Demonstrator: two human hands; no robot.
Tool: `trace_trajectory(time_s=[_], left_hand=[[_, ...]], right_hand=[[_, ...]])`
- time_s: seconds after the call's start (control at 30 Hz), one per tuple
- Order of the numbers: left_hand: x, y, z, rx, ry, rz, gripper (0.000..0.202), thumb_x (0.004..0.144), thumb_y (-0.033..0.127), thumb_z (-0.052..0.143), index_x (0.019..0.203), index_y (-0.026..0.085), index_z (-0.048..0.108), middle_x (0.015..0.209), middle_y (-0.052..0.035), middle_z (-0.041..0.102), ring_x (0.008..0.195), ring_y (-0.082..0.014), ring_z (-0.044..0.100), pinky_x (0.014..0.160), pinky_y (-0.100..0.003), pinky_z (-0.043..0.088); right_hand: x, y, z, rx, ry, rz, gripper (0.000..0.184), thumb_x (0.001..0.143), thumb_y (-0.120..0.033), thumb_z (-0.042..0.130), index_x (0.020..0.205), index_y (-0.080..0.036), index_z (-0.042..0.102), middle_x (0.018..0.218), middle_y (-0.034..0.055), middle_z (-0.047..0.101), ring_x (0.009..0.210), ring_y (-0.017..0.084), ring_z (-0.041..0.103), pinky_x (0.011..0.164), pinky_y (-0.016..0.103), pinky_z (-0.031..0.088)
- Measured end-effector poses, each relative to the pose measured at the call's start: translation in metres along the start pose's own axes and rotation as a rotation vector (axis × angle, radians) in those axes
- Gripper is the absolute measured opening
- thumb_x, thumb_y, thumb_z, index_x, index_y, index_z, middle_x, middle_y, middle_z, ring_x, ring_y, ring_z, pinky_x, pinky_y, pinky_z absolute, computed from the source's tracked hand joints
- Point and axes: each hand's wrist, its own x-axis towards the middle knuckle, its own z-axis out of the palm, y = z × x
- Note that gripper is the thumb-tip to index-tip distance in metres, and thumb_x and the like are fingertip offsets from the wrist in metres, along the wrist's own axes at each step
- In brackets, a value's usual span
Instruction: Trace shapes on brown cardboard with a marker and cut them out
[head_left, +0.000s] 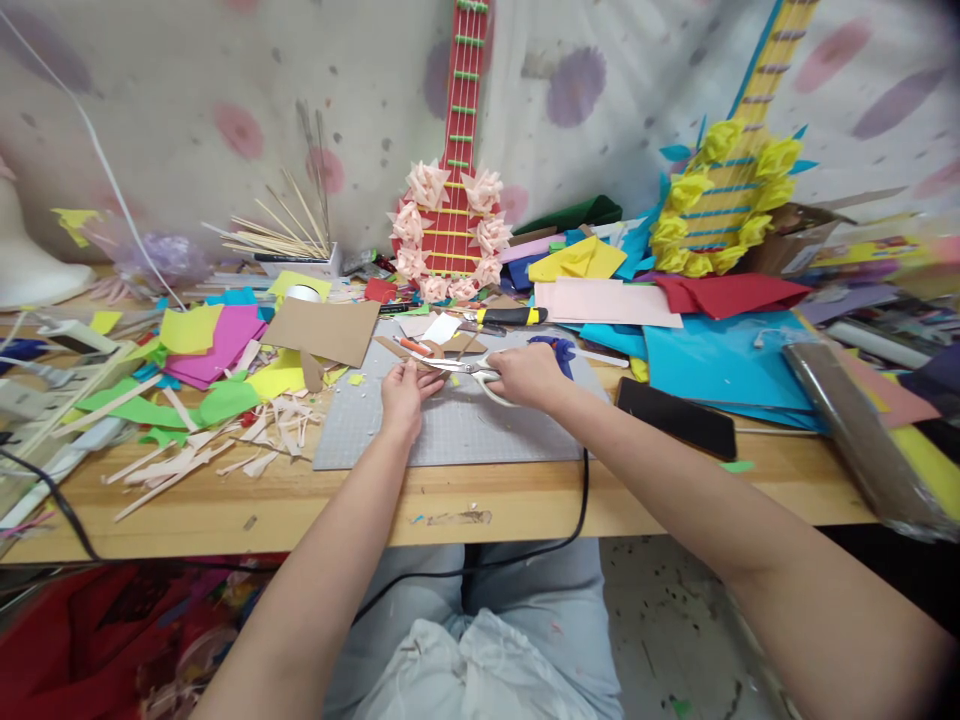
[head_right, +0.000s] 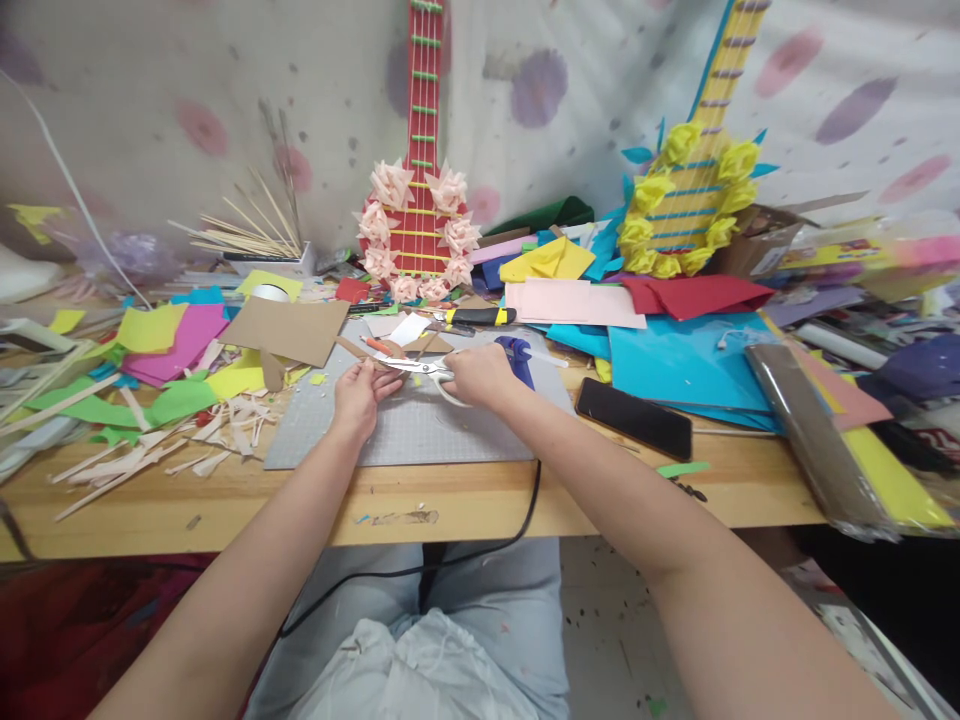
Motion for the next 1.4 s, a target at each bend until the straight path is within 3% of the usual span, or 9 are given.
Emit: trace_trajectory(time_s=[0.4,0.73,0.97,1.1,1.2,1.4], left_hand=[[0.002,-0.001,-0.002,-0.034,0.029,0.022,0.017,0.087,0.021,0.041,0.082,0.011,0.053,0.077,-0.0103,0.068,0.067,-0.0166,0.067,0.072,-0.034,0.053],[0.001,0.002,0.000,-0.035,0.055,0.052,0.017,0.087,0.022,0.041,0.076,0.012,0.050,0.071,-0.0080,0.067,0.069,-0.0159,0.067,0.067,-0.029,0.054],[0.002,0.001,-0.003,0.094,0.053,0.106,0.013,0.083,0.022,0.045,0.073,0.014,0.049,0.070,-0.0062,0.067,0.064,-0.0157,0.067,0.057,-0.026,0.053],[0.003,0.003,-0.008,0.237,-0.076,0.057,0.009,0.076,0.021,0.053,0.070,0.014,0.051,0.061,-0.0018,0.064,0.055,-0.0153,0.064,0.051,-0.027,0.052],[0.004,0.004,-0.011,0.342,-0.185,0.102,0.010,0.072,0.023,0.058,0.068,0.015,0.054,0.055,0.0018,0.059,0.051,-0.0127,0.059,0.047,-0.025,0.050],[0.006,0.004,-0.013,0.353,-0.224,0.168,0.023,0.067,0.037,0.063,0.071,0.015,0.057,0.062,-0.0002,0.061,0.056,-0.0139,0.059,0.047,-0.024,0.049]], right_hand=[[0.002,-0.002,0.006,-0.016,0.025,-0.092,0.036,0.078,-0.039,0.042,0.090,-0.015,0.065,0.091,0.0138,0.068,0.084,0.025,0.062,0.066,0.030,0.037],[0.001,-0.010,0.014,0.120,0.018,0.041,0.039,0.079,-0.047,0.042,0.087,-0.018,0.066,0.085,0.0112,0.069,0.081,0.023,0.062,0.065,0.029,0.037],[0.011,-0.015,0.020,0.602,0.034,0.278,0.039,0.076,-0.053,0.047,0.089,-0.022,0.065,0.086,0.0059,0.068,0.081,0.021,0.060,0.066,0.027,0.040],[0.026,-0.021,0.030,1.094,0.155,0.262,0.043,0.063,-0.046,0.064,0.096,-0.018,0.057,0.090,0.0036,0.065,0.079,0.016,0.058,0.068,0.026,0.043],[0.036,-0.031,0.046,1.423,0.207,0.229,0.047,0.054,-0.038,0.071,0.092,-0.016,0.053,0.084,0.0022,0.062,0.072,0.013,0.056,0.066,0.026,0.044],[0.039,-0.045,0.061,1.772,0.196,0.312,0.049,0.042,-0.028,0.076,0.079,-0.017,0.046,0.067,-0.0055,0.053,0.058,0.008,0.050,0.056,0.022,0.041]])
